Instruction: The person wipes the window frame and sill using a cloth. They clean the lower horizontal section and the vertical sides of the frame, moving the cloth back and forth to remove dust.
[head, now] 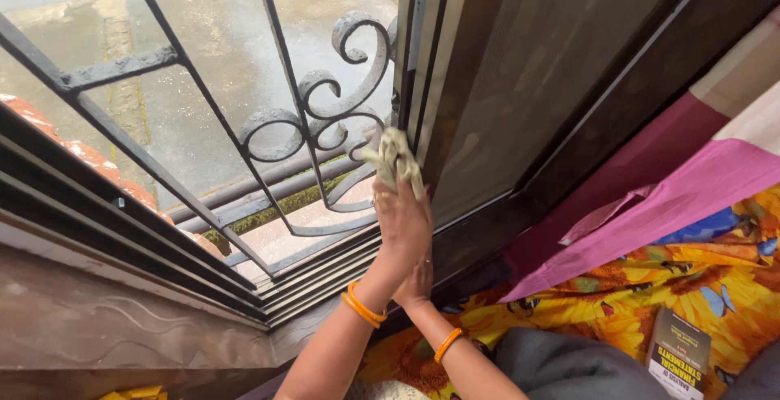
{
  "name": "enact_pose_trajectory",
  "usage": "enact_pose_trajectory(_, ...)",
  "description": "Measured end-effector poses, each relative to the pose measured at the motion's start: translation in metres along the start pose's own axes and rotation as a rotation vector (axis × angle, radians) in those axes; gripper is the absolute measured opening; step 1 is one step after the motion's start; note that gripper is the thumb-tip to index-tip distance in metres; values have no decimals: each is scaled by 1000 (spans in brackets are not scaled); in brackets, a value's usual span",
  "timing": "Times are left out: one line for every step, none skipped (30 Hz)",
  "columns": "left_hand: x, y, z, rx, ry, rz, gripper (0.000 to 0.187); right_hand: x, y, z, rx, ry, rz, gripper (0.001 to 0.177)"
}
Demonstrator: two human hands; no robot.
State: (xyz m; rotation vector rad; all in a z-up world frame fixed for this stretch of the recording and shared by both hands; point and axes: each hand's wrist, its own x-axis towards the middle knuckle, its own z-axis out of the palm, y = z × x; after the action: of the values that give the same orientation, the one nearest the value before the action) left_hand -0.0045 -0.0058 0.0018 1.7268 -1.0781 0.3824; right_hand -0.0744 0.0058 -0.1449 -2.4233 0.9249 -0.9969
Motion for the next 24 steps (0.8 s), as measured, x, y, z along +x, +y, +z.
enact_pose_trajectory(-10, -8, 5, 38, -63, -16, 62, 4, -4, -4, -28, 10, -28, 87)
enact_pose_trajectory(-22, -17, 10, 75, -126, -33, 62, 8, -8, -8, -56, 19, -55, 86)
enact_pose_trajectory(-34, -27, 16, 112, -191, -50, 61, 9, -11, -11, -85, 29, -80, 84)
enact_pose_trajectory(-44, -38, 24, 106, -174, -64, 61, 12, -13, -13, -114, 38, -105, 82)
enact_pose_trajectory(-54, -48, 32, 101, -156, -78, 61, 14, -15, -15, -142, 46, -130, 81)
enact_pose_trajectory(-64, -57, 39, 95, -139, -93, 62, 14, -16, -16, -171, 54, -155, 79)
enact_pose_trajectory(-75, -66, 44, 117, -161, -95, 63, 14, -15, -15, -246, -6, -142, 76)
enact_pose_trajectory(-85, -73, 49, 138, -184, -98, 65, 13, -14, -14, -321, -66, -130, 74)
enact_pose_trajectory(-93, -80, 52, 161, -205, -98, 67, 12, -13, -11, -394, -123, -119, 71)
enact_pose_trajectory(-99, -86, 53, 165, -244, -130, 65, 12, -10, -7, -467, -180, -108, 69)
enact_pose_trajectory(-104, -89, 52, 169, -285, -160, 64, 9, -7, -4, -541, -242, -92, 69)
enact_pose_trajectory(-107, -91, 50, 172, -326, -190, 63, 6, -3, 0, -575, -285, -79, 70)
enact_pose_trajectory(-109, -91, 44, 160, -388, -230, 58, 3, 1, 3, -562, -282, -70, 70)
enact_pose_trajectory(-108, -90, 34, 148, -450, -269, 54, 0, 6, 7, -536, -267, -56, 71)
enact_pose_trajectory(-104, -85, 25, 134, -509, -307, 50, -1, 11, 10, -497, -243, -47, 72)
enact_pose_trajectory(-99, -75, 16, 83, -425, -289, 55, -2, 15, 13, -461, -215, -36, 72)
enact_pose_trajectory(-96, -63, 5, 31, -344, -273, 61, -3, 20, 16, -427, -195, -22, 73)
enact_pose_trajectory(-88, -49, -5, -21, -264, -256, 67, -3, 24, 20, -398, -174, -9, 74)
enact_pose_trajectory(-77, -35, -14, -48, -227, -268, 64, -6, 26, 23, -369, -158, 13, 74)
enact_pose_trajectory(-65, -20, -20, -76, -191, -280, 61, -10, 28, 26, -342, -147, 30, 75)
enact_pose_trajectory(-51, -7, -26, -104, -149, -291, 58, -10, 29, 30, -318, -136, 40, 76)
enact_pose_trajectory(-38, 5, -31, -88, -93, -128, 56, -10, 30, 33, -307, -127, 50, 76)
enact_pose_trajectory(-26, 14, -34, -73, -36, 35, 54, -10, 31, 35, -294, -121, 54, 77)
enact_pose_trajectory(-14, 20, -34, -81, -15, 52, 59, -9, 32, 36, -289, -115, 57, 78)
